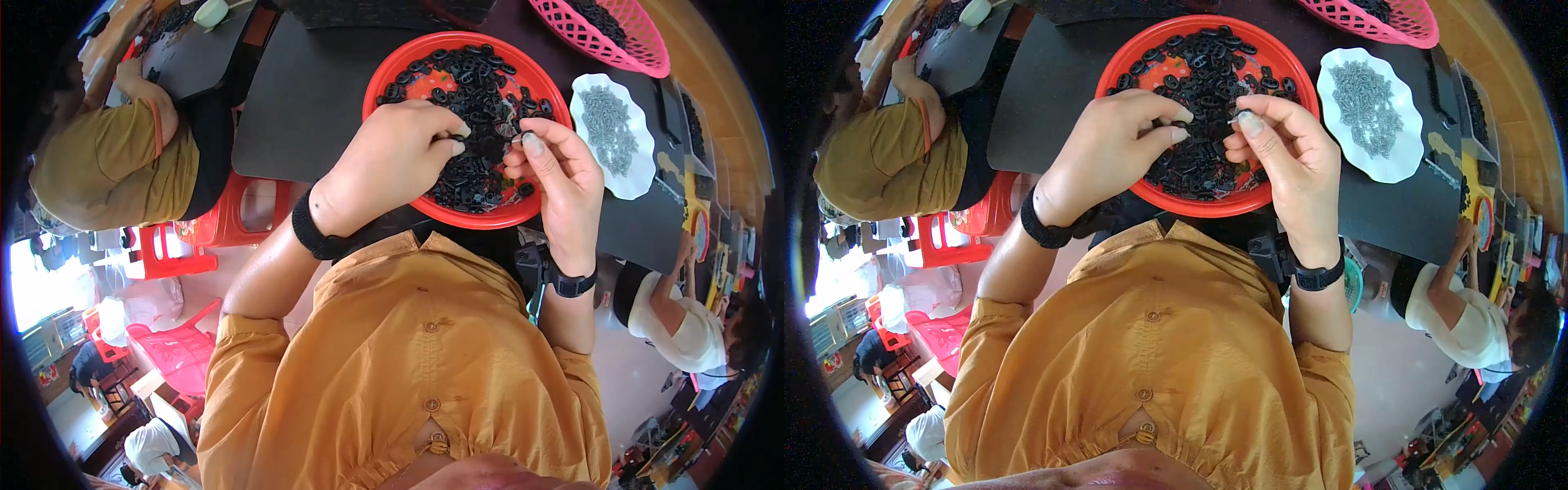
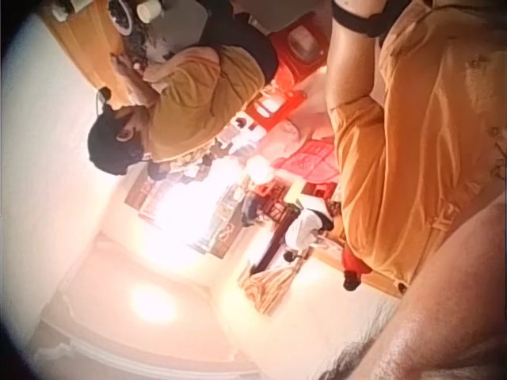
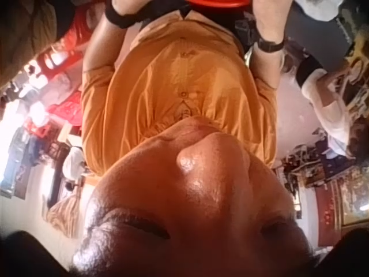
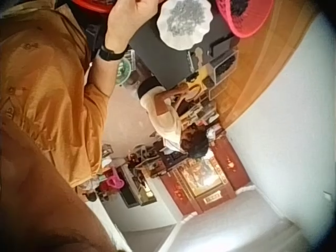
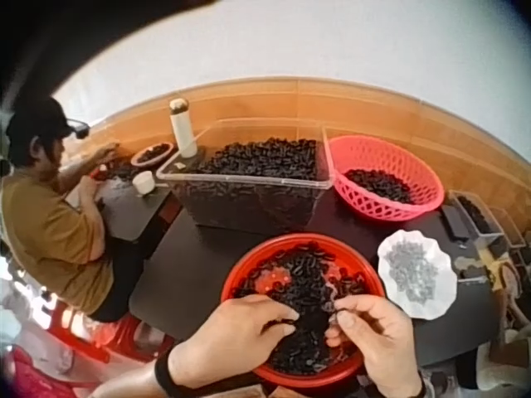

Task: The person repeatedly picks up plastic toggle components and metal springs from trays and assembles them together by hand.

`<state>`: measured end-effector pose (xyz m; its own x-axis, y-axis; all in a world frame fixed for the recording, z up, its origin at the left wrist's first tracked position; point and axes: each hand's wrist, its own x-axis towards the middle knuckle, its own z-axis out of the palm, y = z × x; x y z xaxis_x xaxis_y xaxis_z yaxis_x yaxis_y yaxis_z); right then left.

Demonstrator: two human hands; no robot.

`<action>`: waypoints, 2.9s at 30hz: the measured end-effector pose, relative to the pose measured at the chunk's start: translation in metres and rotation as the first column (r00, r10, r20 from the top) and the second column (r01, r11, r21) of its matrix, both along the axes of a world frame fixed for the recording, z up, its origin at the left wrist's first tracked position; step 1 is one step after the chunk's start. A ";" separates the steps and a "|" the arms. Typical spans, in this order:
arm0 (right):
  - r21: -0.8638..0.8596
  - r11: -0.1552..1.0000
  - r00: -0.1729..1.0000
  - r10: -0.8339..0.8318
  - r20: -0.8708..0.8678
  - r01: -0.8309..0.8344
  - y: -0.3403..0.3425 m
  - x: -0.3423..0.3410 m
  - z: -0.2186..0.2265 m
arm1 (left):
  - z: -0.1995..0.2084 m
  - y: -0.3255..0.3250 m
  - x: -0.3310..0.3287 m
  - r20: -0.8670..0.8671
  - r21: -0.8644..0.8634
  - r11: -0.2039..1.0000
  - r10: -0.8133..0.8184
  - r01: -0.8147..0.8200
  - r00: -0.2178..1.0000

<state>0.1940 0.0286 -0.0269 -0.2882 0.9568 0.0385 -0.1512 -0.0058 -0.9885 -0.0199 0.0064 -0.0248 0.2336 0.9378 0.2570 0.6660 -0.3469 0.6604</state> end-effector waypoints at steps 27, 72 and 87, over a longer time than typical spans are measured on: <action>0.640 0.766 0.916 -0.301 0.265 0.067 -0.017 -0.041 0.003 | 0.012 -0.025 0.016 0.820 -0.441 0.882 0.320 0.168 0.474; 0.383 0.919 0.995 -0.102 -0.012 0.099 -0.017 -0.040 -0.002 | -0.002 -0.034 0.032 0.855 -0.346 0.933 0.271 0.097 0.441; 0.435 0.884 0.984 -0.175 -0.038 0.174 -0.016 -0.050 0.004 | 0.001 -0.039 0.025 0.903 -0.394 0.869 0.304 0.300 0.304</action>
<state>0.1441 0.0122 -0.0226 -0.1187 0.8792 0.4615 -0.1078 0.4506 -0.8862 0.0054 -0.0324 -0.0239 0.1193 0.9863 -0.1139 -0.4990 0.1588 0.8519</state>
